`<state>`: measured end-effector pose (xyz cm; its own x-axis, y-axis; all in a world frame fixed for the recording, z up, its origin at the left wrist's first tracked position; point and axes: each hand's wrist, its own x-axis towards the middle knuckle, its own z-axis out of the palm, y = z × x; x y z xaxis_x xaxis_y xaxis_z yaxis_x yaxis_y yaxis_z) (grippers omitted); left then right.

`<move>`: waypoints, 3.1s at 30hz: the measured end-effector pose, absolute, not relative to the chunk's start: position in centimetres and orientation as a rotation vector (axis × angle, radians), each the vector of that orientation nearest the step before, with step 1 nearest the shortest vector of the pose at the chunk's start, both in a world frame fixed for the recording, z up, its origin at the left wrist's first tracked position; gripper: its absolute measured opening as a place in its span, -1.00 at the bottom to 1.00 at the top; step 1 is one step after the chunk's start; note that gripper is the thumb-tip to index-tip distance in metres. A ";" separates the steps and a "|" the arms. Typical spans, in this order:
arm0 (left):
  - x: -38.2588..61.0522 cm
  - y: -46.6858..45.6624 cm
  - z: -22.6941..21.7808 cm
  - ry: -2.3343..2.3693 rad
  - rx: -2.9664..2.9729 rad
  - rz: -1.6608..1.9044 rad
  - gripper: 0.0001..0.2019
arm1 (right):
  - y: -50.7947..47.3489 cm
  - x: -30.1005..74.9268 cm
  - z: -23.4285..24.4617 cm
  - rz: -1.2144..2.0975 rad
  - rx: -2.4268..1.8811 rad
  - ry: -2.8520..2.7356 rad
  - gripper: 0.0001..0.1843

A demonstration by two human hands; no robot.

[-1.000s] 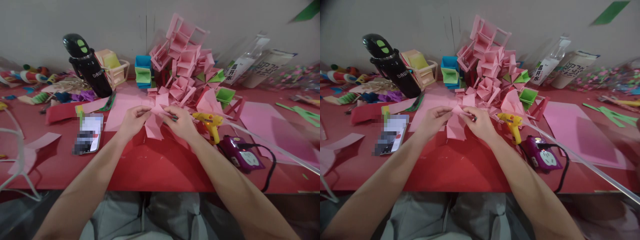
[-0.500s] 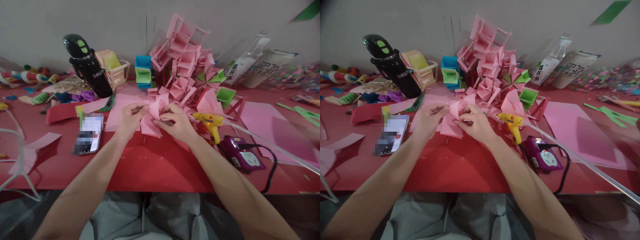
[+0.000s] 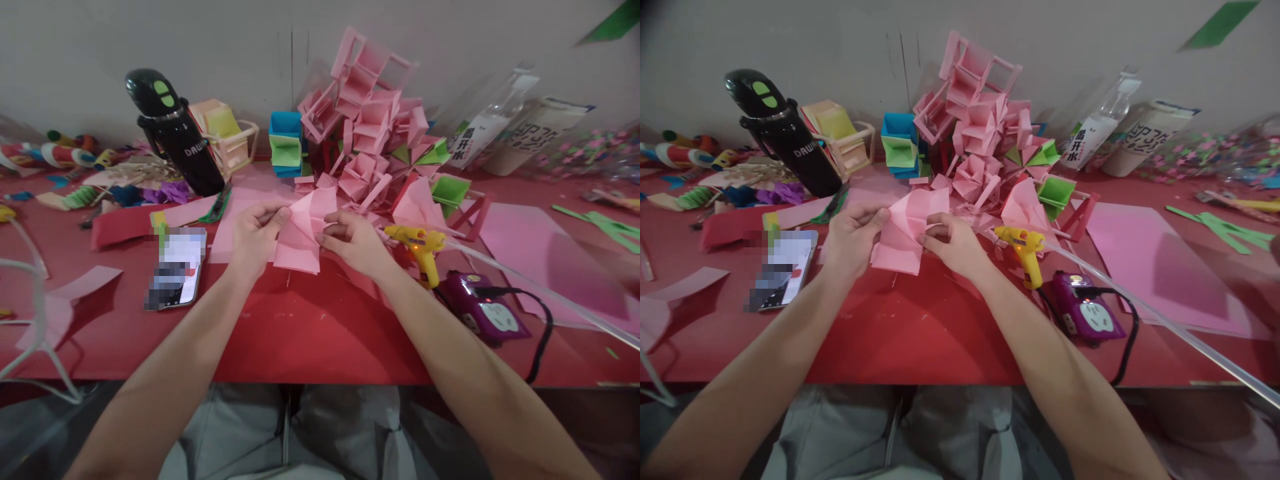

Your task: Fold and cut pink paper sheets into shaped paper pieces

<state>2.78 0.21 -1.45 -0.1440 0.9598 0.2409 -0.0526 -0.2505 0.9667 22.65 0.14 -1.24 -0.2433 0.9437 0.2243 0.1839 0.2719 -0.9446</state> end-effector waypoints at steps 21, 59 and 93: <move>2.9 -0.1 -0.7 1.104 1.277 1.416 -0.63 | -0.1 22.3 -0.6 1.204 -0.989 -1.368 -0.60; 1.7 0.0 0.0 1.058 1.523 1.376 -0.63 | 0.0 23.0 -0.3 1.274 -1.109 -1.420 -0.50; 3.9 -1.1 0.0 1.251 1.519 1.478 -0.75 | -0.5 21.7 -0.8 1.269 -0.947 -1.424 -0.38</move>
<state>3.90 -1.07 -0.02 -0.1000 0.9354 0.3392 0.1796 -0.3183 0.9308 21.67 -0.49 -0.81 -0.2272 0.9604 0.1614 -0.0502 0.1540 -0.9868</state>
